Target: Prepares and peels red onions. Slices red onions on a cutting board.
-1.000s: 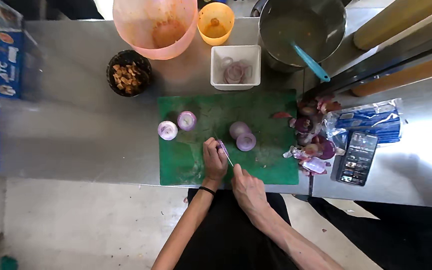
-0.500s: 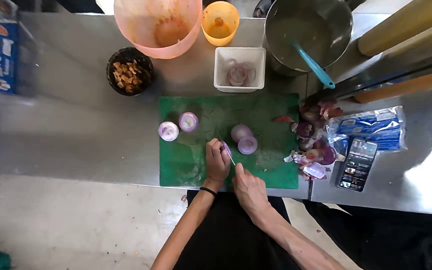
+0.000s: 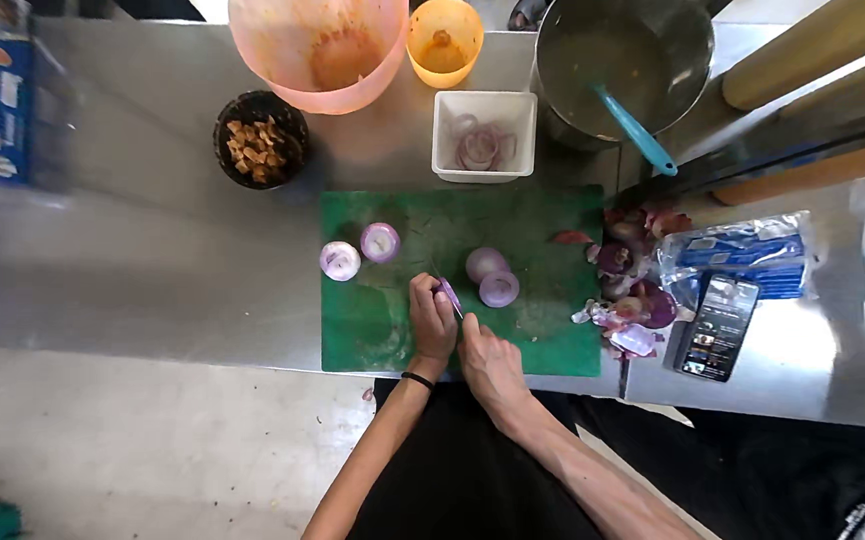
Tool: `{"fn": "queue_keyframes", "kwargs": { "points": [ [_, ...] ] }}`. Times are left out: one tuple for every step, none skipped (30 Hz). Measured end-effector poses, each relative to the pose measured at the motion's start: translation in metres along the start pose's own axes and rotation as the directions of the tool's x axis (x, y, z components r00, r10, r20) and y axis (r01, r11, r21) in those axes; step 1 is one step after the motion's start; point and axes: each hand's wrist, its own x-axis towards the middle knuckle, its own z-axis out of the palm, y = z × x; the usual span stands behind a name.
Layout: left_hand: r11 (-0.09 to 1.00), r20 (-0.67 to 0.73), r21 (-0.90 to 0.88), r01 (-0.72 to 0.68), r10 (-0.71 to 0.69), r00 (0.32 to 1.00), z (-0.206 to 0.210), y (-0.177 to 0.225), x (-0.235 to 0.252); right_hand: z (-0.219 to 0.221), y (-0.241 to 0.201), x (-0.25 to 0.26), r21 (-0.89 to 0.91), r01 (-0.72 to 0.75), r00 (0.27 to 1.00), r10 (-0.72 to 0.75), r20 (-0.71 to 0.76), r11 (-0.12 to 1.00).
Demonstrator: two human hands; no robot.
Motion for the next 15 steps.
{"fn": "queue_keyframes", "kwargs": {
  "points": [
    [1.000,-0.007,-0.004,-0.002,0.002,1.000,0.000,0.000,0.000,-0.001,-0.001,0.001,0.000,-0.004,1.000,0.004,0.009,1.000],
    [1.000,-0.014,-0.009,-0.009,0.009,1.000,0.000,0.000,0.001,-0.003,-0.001,0.002,0.003,-0.008,1.000,0.008,0.015,1.000],
    [1.000,-0.015,-0.022,-0.017,0.016,1.000,-0.001,-0.001,0.000,-0.004,-0.002,0.002,0.012,-0.016,1.000,0.016,0.021,1.000],
    [0.999,-0.015,-0.030,-0.026,0.025,1.000,-0.001,-0.002,-0.001,-0.005,-0.002,0.002,0.012,-0.017,1.000,0.017,0.014,1.000],
    [0.999,-0.015,-0.033,-0.032,0.032,0.999,0.000,-0.003,-0.002,-0.007,-0.003,0.003,0.007,-0.020,1.000,0.020,0.012,1.000],
    [0.999,-0.014,-0.031,-0.037,0.037,0.999,0.001,-0.003,-0.003,-0.008,-0.003,0.003,0.001,-0.022,1.000,0.022,0.018,1.000],
    [0.999,-0.011,-0.023,-0.041,0.041,0.999,0.000,-0.003,-0.004,-0.009,-0.004,0.003,-0.010,-0.023,0.999,0.023,0.031,1.000],
    [0.999,-0.012,-0.014,-0.050,0.049,0.999,0.000,-0.004,-0.004,-0.010,-0.005,0.004,-0.027,-0.021,0.999,0.022,0.041,0.999],
    [0.998,-0.019,-0.008,-0.064,0.064,0.998,0.001,-0.005,-0.004,-0.010,-0.006,0.005,-0.038,-0.019,0.999,0.020,0.042,0.999],
    [0.997,-0.027,-0.001,-0.080,0.079,0.996,0.001,-0.006,-0.003,-0.011,-0.006,0.006,-0.043,-0.014,0.999,0.016,0.039,0.999],
    [0.996,-0.030,0.011,-0.091,0.092,0.995,0.002,-0.007,-0.003,-0.013,-0.007,0.006,-0.043,-0.014,0.999,0.016,0.039,0.999],
    [0.995,-0.032,0.022,-0.098,0.099,0.995,0.002,-0.007,-0.003,-0.013,-0.008,0.006,-0.040,-0.019,0.999,0.021,0.039,0.999],
    [0.994,-0.032,0.034,-0.101,0.102,0.994,0.002,-0.007,-0.002,-0.012,-0.009,0.006,-0.034,-0.024,0.999,0.025,0.032,0.999],
    [0.994,-0.034,0.040,-0.103,0.104,0.994,0.003,-0.007,-0.003,-0.011,-0.009,0.005,-0.033,-0.026,0.999,0.027,0.026,0.999],
    [0.994,-0.038,0.040,-0.101,0.102,0.994,0.003,-0.007,-0.003,-0.010,-0.008,0.004,-0.034,-0.032,0.999,0.033,0.030,0.999]
  ]
}}
